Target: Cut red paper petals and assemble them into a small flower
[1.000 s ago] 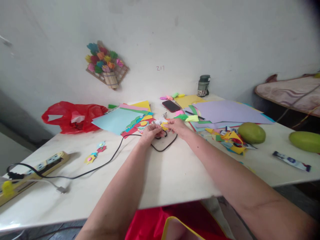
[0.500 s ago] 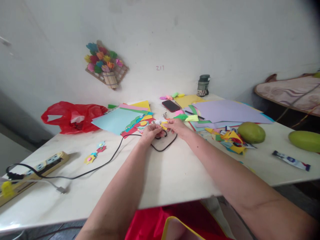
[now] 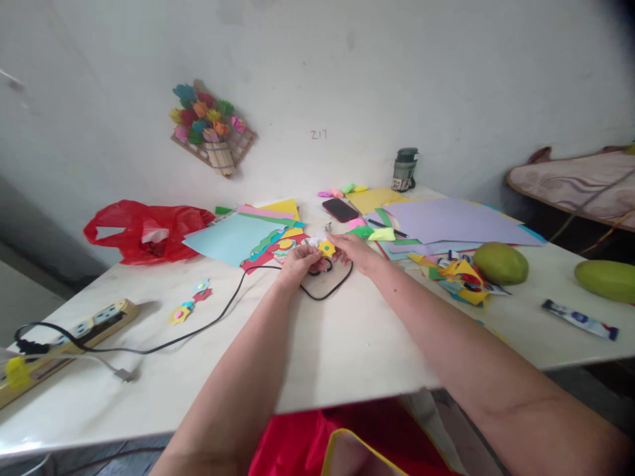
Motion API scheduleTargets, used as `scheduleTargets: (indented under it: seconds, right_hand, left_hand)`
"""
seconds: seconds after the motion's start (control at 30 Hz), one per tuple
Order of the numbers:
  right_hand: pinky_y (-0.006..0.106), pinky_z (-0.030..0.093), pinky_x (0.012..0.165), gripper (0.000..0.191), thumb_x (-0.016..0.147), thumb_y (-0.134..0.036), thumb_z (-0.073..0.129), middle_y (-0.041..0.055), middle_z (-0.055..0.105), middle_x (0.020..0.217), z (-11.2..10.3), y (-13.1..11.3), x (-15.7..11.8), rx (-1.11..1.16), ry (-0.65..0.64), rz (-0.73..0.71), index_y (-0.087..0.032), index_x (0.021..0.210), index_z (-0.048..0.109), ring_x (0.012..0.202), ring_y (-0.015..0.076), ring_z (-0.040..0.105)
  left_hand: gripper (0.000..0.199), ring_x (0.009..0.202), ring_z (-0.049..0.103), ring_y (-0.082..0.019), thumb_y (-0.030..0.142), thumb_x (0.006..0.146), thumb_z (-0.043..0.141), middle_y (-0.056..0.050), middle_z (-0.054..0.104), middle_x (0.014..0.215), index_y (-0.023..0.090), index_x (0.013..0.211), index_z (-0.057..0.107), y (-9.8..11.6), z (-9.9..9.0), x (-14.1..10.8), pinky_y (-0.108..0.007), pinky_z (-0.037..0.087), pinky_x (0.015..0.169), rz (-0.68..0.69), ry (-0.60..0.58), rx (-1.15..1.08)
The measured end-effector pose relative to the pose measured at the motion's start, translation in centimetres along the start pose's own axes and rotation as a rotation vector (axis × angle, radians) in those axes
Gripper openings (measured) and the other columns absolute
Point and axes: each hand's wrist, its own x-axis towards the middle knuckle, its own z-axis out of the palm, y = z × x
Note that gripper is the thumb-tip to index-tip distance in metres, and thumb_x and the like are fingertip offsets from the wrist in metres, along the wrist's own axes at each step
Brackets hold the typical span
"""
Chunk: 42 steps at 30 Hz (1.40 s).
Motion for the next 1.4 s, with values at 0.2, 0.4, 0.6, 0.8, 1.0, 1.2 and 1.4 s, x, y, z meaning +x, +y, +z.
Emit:
scheduleTargets:
  seconds: [0.2, 0.4, 0.6, 0.8, 1.0, 1.2, 1.4]
  right_hand:
    - [0.017, 0.029, 0.037, 0.031, 0.066, -0.041, 0.079, -0.0017, 0.056, 0.054, 0.19, -0.02, -0.03, -0.046, 0.015, -0.007, -0.014, 0.065, 0.063, 0.048, 0.0078, 0.049]
    - [0.018, 0.030, 0.039, 0.029, 0.067, -0.030, 0.078, -0.0038, 0.053, 0.048, 0.45, 0.45, 0.36, -0.110, 0.083, -0.010, -0.016, 0.056, 0.055, 0.046, 0.0075, 0.046]
    - [0.018, 0.030, 0.039, 0.026, 0.070, -0.025, 0.075, -0.0040, 0.052, 0.048, 0.37, 0.48, 0.36, -0.141, 0.061, -0.025, -0.016, 0.057, 0.055, 0.046, 0.0075, 0.047]
    - [0.018, 0.029, 0.036, 0.032, 0.080, -0.045, 0.067, 0.0014, 0.062, 0.059, 0.12, 0.01, 0.03, -0.012, 0.021, 0.003, -0.014, 0.070, 0.063, 0.047, 0.0081, 0.051]
    - [0.017, 0.029, 0.036, 0.025, 0.071, -0.033, 0.076, -0.0018, 0.058, 0.052, 0.20, 0.32, 0.32, -0.041, 0.055, -0.030, -0.014, 0.064, 0.062, 0.045, 0.0073, 0.047]
    - [0.018, 0.029, 0.038, 0.030, 0.071, -0.025, 0.075, -0.0043, 0.050, 0.044, 0.44, 0.58, 0.49, -0.117, 0.111, -0.030, -0.017, 0.054, 0.052, 0.043, 0.0074, 0.043]
    - [0.017, 0.029, 0.038, 0.028, 0.074, -0.024, 0.072, -0.0041, 0.051, 0.046, 0.32, 0.49, 0.36, -0.166, 0.077, -0.027, -0.016, 0.056, 0.053, 0.042, 0.0063, 0.041]
  left_hand:
    - [0.037, 0.052, 0.061, -0.011, 0.043, 0.062, 0.078, -0.005, 0.068, 0.065, 0.013, 0.073, 0.059, -0.11, 0.04, -0.11, -0.021, 0.045, 0.053, 0.026, -0.013, 0.007]
    - [0.036, 0.053, 0.061, -0.011, 0.042, 0.062, 0.078, -0.004, 0.067, 0.064, 0.013, 0.073, 0.059, -0.08, 0.06, -0.11, -0.021, 0.046, 0.054, 0.007, -0.021, 0.029]
    - [0.035, 0.053, 0.061, -0.012, 0.040, 0.062, 0.078, -0.004, 0.067, 0.065, 0.013, 0.072, 0.059, -0.04, 0.04, -0.07, -0.022, 0.046, 0.054, -0.003, -0.017, 0.030]
    - [0.035, 0.052, 0.060, -0.011, 0.040, 0.062, 0.079, -0.004, 0.067, 0.066, 0.013, 0.071, 0.058, -0.24, -0.01, 0.02, -0.021, 0.046, 0.052, 0.018, 0.015, -0.029]
    - [0.037, 0.053, 0.061, -0.011, 0.043, 0.063, 0.079, -0.005, 0.068, 0.067, 0.013, 0.074, 0.060, -0.39, -0.03, 0.05, -0.021, 0.045, 0.053, 0.021, 0.011, -0.021]
    - [0.040, 0.054, 0.061, -0.012, 0.045, 0.059, 0.079, -0.005, 0.068, 0.067, 0.013, 0.074, 0.060, -0.35, -0.06, 0.02, -0.022, 0.045, 0.053, 0.014, -0.015, -0.017]
    - [0.040, 0.053, 0.060, -0.012, 0.044, 0.057, 0.081, -0.004, 0.068, 0.066, 0.014, 0.071, 0.059, -0.26, -0.02, -0.03, -0.022, 0.046, 0.054, 0.018, 0.001, -0.015]
